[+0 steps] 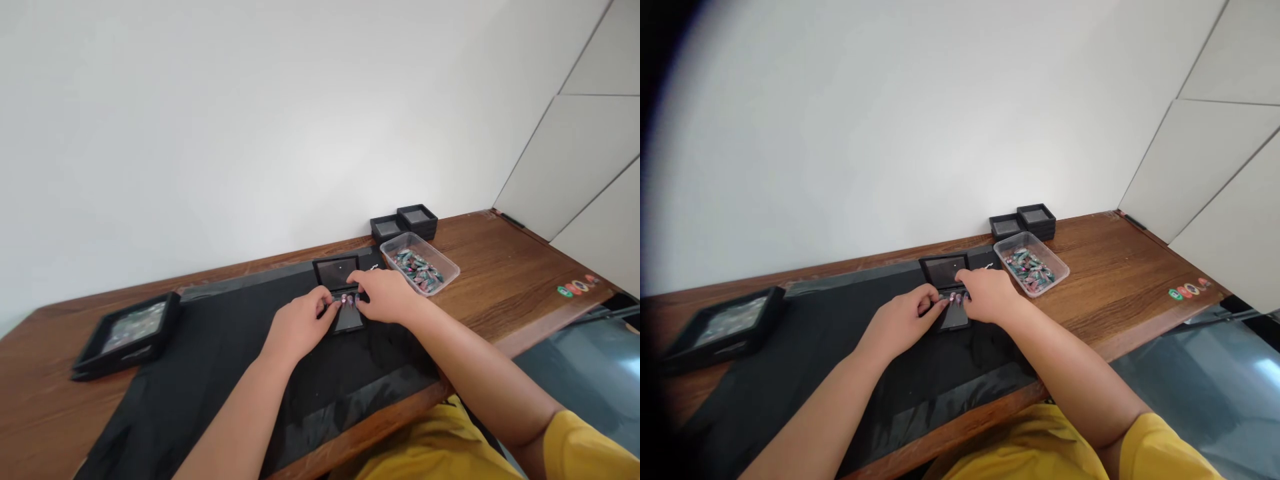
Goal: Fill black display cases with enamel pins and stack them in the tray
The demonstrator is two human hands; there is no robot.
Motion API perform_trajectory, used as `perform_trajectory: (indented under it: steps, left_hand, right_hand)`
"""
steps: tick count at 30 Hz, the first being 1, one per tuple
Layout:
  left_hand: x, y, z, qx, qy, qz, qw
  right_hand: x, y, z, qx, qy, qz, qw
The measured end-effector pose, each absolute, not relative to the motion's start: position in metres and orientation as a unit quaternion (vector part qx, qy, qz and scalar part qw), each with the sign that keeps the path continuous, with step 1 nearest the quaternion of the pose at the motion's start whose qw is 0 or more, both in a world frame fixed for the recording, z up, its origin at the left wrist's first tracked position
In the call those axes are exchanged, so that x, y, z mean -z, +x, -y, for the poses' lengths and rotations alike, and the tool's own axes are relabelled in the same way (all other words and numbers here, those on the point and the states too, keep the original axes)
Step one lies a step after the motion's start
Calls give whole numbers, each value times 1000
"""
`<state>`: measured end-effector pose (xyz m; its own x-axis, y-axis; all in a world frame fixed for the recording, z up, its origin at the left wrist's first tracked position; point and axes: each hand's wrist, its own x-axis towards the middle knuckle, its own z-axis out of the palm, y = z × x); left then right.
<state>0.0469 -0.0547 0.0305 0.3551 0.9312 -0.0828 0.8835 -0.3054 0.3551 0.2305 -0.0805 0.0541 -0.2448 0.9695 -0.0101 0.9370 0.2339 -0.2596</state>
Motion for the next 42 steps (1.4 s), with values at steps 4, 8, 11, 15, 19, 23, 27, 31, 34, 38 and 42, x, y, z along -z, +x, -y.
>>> perform_trajectory:
  steps: [4, 8, 11, 15, 19, 23, 27, 31, 34, 38, 42]
  left_hand:
    - [-28, 46, 54, -71, 801, -567, 180]
    - [-23, 37, 51, -103, 818, -529, 201]
    - [-20, 26, 46, -136, 829, -493, 228]
    - [-18, 17, 40, -153, 830, -476, 246]
    - [-18, 18, 39, -138, 827, -489, 241]
    - [-19, 20, 40, -123, 824, -497, 244]
    - [-19, 22, 41, -118, 825, -501, 234]
    - [-18, 24, 42, -119, 829, -500, 222]
    - [-18, 26, 43, -115, 828, -504, 215]
    - [-20, 28, 44, -112, 828, -506, 215]
    - [-21, 30, 45, -112, 826, -508, 217]
  right_hand:
    - [-55, 229, 81, -116, -605, 784, 73]
    - [-57, 228, 81, -120, -599, 789, 66]
    - [-58, 228, 82, -121, -599, 789, 62]
    - [-57, 229, 82, -124, -594, 791, 71]
    - [-54, 230, 81, -126, -587, 796, 77]
    - [-54, 230, 81, -130, -585, 796, 79]
    - [-56, 229, 81, -132, -590, 794, 68]
    - [-58, 229, 82, -138, -591, 792, 71]
    - [-58, 229, 82, -142, -591, 791, 77]
    - [-58, 229, 81, -144, -590, 790, 78]
    - [-57, 229, 81, -150, -588, 791, 80]
